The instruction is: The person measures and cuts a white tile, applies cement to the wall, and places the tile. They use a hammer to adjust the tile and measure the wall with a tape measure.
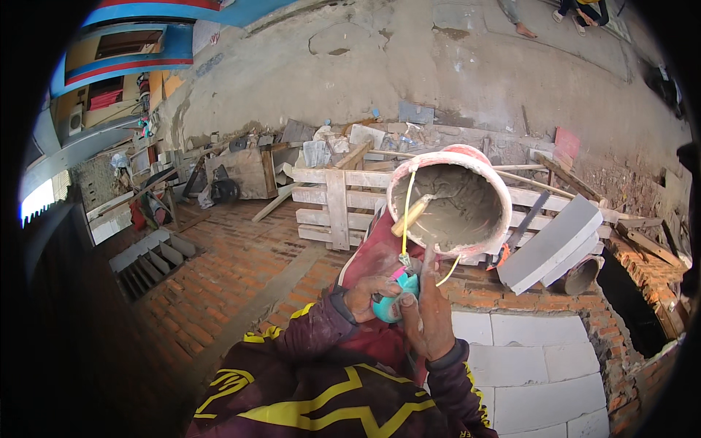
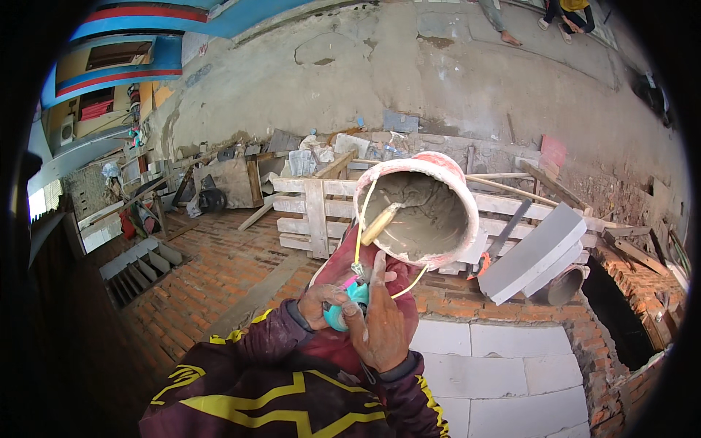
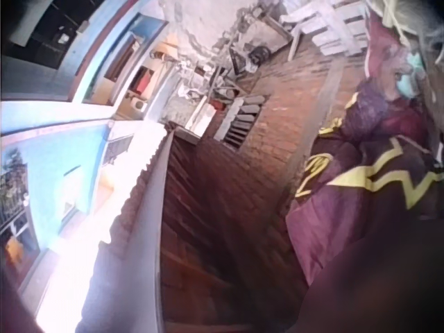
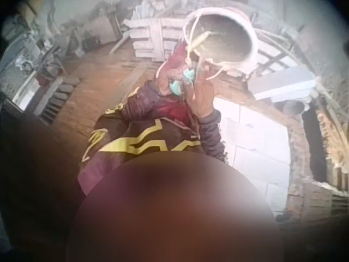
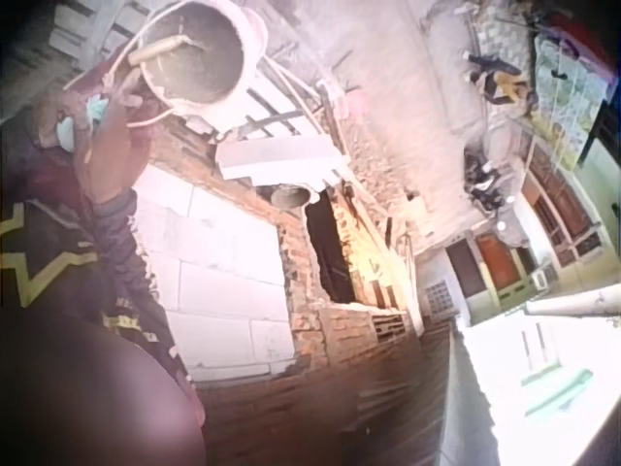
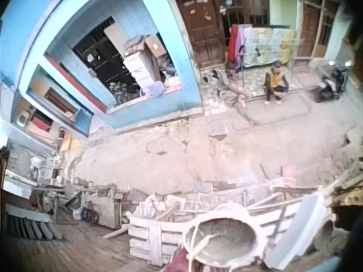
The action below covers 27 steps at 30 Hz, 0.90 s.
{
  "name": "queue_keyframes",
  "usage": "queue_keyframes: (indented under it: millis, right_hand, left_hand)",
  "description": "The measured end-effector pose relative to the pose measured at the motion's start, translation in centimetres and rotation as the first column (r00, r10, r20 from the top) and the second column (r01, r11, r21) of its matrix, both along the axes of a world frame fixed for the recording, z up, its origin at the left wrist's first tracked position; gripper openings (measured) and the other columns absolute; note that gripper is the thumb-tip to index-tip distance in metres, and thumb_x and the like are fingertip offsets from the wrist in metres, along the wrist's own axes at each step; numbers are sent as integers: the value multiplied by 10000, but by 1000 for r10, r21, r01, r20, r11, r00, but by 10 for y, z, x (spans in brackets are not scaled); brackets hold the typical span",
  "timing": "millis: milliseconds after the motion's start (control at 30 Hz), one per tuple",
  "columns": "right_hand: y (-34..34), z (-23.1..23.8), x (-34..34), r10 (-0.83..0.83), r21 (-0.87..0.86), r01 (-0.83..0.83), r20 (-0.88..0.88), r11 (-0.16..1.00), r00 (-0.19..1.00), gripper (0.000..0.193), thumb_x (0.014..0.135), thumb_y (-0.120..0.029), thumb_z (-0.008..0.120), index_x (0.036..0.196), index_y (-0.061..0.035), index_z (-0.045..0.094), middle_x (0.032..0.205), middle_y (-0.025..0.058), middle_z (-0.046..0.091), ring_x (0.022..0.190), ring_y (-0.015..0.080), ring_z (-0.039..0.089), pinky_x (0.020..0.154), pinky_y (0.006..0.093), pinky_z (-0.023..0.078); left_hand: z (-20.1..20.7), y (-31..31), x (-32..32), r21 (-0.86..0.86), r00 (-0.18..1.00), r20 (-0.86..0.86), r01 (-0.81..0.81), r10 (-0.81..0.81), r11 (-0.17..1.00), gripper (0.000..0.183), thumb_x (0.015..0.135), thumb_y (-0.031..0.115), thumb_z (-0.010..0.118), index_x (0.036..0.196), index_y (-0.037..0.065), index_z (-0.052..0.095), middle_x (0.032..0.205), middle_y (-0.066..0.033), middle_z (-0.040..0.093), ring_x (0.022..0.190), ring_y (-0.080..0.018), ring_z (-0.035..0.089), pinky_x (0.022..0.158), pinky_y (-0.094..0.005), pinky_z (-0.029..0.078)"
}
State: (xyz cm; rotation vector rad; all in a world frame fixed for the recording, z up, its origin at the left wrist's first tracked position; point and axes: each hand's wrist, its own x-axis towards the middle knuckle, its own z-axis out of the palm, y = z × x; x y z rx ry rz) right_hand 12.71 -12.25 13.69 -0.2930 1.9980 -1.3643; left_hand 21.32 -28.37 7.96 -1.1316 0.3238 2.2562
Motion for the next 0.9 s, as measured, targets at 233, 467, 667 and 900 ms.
queue_keyframes:
  millis: [233, 467, 667, 900]
  right_hand:
    - [86, -71, 19, -114, 49, 106, 201, 993, 973, 628, 1034, -301, 589, 1496, 79, 396, 1360, 357, 565, 1267, 484, 566, 1068, 454, 455]
    - [285, -217, 46, -164, 705, 2, 163, 710, 973, 625, 993, -392, 629, 1452, 12, 503, 1287, 325, 636, 1183, 452, 638, 1010, 474, 503]
    - [390, -237, 136, -267, 807, -104, 310, 581, 913, 553, 955, -366, 688, 1375, -19, 596, 1223, 271, 689, 1144, 381, 683, 977, 443, 535]
    - [395, -221, 195, -287, 775, -289, 510, 561, 811, 509, 948, -362, 698, 1309, -8, 637, 1176, 238, 718, 1117, 351, 703, 963, 423, 554]
  left_hand:
    - [-20, -91, 32, -464, 982, 92, -105, 166, 880, 495, 863, 330, 624, 1297, 106, 546, 1106, -152, 617, 921, -396, 672, 564, -446, 610]
    - [-102, -206, 67, -629, 907, 371, 87, 201, 773, 385, 824, 410, 668, 1087, 139, 596, 912, -72, 621, 781, -318, 680, 515, -424, 563]
    - [-192, -261, 147, -653, 795, 581, 328, 174, 683, 435, 774, 436, 714, 1086, 155, 599, 907, -68, 634, 752, -305, 656, 653, -463, 533]
    - [-245, -268, 258, -644, 690, 666, 339, 285, 686, 414, 837, 551, 657, 1067, 210, 617, 940, -58, 664, 739, -278, 626, 703, -511, 493]
